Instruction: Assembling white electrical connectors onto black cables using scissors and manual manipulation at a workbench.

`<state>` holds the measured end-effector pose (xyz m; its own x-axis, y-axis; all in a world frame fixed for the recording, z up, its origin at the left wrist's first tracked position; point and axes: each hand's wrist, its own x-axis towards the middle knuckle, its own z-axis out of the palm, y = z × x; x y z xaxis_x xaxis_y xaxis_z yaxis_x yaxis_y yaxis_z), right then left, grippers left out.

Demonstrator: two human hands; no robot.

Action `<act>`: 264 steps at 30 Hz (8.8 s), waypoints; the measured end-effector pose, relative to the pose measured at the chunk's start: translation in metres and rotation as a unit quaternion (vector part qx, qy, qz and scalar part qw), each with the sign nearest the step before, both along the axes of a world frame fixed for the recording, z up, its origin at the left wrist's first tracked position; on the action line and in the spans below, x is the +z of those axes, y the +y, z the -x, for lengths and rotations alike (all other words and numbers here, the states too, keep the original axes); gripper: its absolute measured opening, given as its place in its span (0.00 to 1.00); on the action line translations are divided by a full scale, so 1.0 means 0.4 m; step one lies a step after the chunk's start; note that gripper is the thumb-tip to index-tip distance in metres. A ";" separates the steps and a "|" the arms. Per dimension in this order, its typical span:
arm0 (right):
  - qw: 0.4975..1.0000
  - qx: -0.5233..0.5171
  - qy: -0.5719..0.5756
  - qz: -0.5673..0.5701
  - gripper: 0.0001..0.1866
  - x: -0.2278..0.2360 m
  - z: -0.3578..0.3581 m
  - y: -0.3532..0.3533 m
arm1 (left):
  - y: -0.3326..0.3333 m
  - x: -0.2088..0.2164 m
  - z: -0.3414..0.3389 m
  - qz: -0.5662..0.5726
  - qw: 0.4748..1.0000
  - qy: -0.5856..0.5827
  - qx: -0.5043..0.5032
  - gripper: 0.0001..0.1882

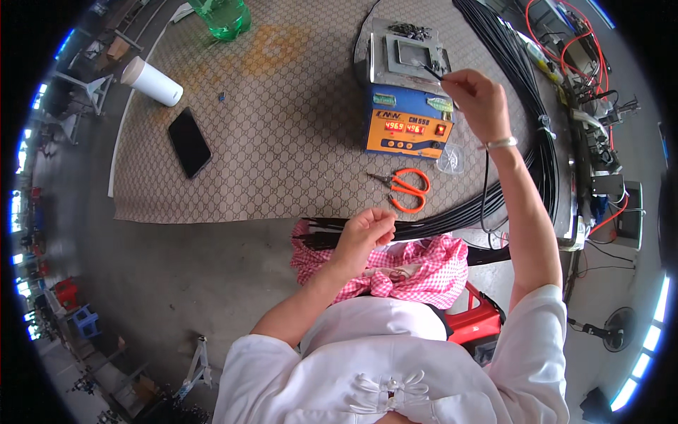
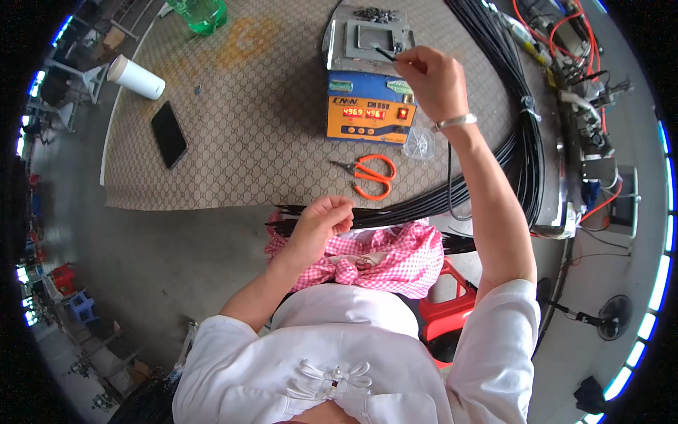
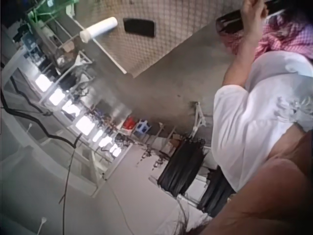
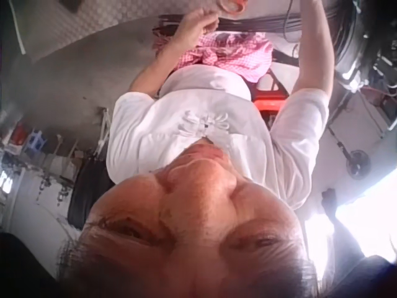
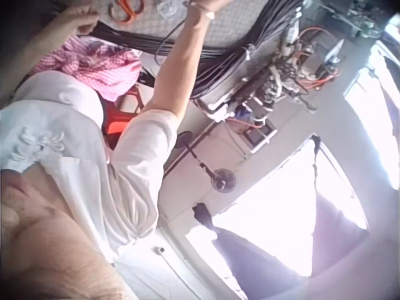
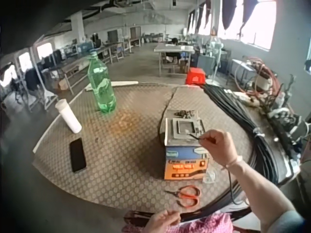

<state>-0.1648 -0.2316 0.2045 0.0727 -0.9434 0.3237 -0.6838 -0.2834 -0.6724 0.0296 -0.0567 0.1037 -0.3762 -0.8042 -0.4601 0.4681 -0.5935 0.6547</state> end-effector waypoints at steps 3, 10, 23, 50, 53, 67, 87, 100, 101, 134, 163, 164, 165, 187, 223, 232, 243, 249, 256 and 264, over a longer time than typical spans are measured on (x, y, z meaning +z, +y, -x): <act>0.997 -0.012 0.073 0.028 0.08 -0.016 0.006 -0.065 | 0.002 -0.008 0.004 -0.005 1.000 -0.003 0.003 0.07; 0.982 -0.006 0.180 0.053 0.06 -0.031 -0.001 -0.125 | -0.002 -0.024 -0.004 -0.014 1.000 -0.003 0.013 0.07; 0.977 -0.003 0.209 0.044 0.06 -0.037 0.005 -0.139 | -0.005 -0.027 -0.005 -0.029 0.999 -0.008 0.017 0.06; 0.984 0.003 0.170 0.052 0.06 -0.028 0.010 -0.134 | -0.003 -0.016 -0.005 -0.033 0.999 -0.018 0.011 0.06; 0.995 -0.006 0.103 0.013 0.08 -0.027 0.015 -0.117 | 0.000 -0.010 -0.005 -0.020 1.000 -0.012 -0.004 0.06; 0.762 0.102 -0.550 -0.327 0.03 -0.074 -0.089 0.187 | -0.125 0.133 -0.009 0.193 0.966 -0.074 0.154 0.10; 0.691 0.131 -0.610 -0.365 0.04 -0.131 -0.131 0.282 | -0.134 0.143 0.006 0.220 0.959 0.007 0.180 0.08; 0.783 0.103 -0.523 -0.321 0.04 -0.131 -0.154 0.308 | -0.129 0.118 -0.009 0.171 0.968 0.048 0.177 0.07; 0.794 0.101 -0.511 -0.314 0.04 -0.135 -0.156 0.310 | -0.128 0.115 -0.010 0.167 0.968 0.046 0.179 0.07; 0.937 0.106 -0.309 -0.122 0.11 -0.123 -0.183 0.281 | -0.103 0.088 -0.045 0.107 0.978 0.054 0.171 0.05; 0.951 0.067 -0.290 -0.080 0.08 -0.166 -0.186 0.335 | -0.103 0.118 -0.061 0.100 0.983 0.051 0.148 0.10; 0.955 0.064 -0.281 -0.071 0.08 -0.165 -0.186 0.333 | -0.105 0.119 -0.065 0.103 0.983 0.047 0.146 0.11; 0.958 0.061 -0.272 -0.062 0.08 -0.162 -0.186 0.332 | -0.108 0.121 -0.068 0.107 0.983 0.043 0.144 0.11; 0.977 0.110 0.183 0.018 0.19 -0.241 -0.099 0.318 | -0.097 0.062 -0.065 0.144 0.975 0.029 0.167 0.07; 0.854 0.179 -0.261 -0.413 0.20 -0.095 -0.141 0.313 | -0.087 0.073 -0.065 0.129 0.977 -0.018 0.168 0.10; 0.857 0.175 -0.253 -0.414 0.20 -0.093 -0.140 0.313 | -0.087 0.075 -0.061 0.130 0.976 -0.019 0.171 0.10; 0.878 0.187 -0.221 -0.381 0.19 -0.087 -0.137 0.305 | -0.087 0.064 -0.063 0.152 0.969 -0.083 0.174 0.10; 0.880 0.193 -0.216 -0.377 0.18 -0.087 -0.137 0.301 | -0.086 0.056 -0.066 0.162 0.965 -0.109 0.176 0.10; 0.898 0.200 -0.181 -0.346 0.15 -0.093 -0.138 0.300 | -0.086 0.054 -0.068 0.176 0.961 -0.121 0.174 0.10; 0.979 0.125 0.066 -0.146 0.12 -0.160 -0.113 0.301 | -0.087 0.067 -0.073 0.131 0.975 -0.041 0.174 0.10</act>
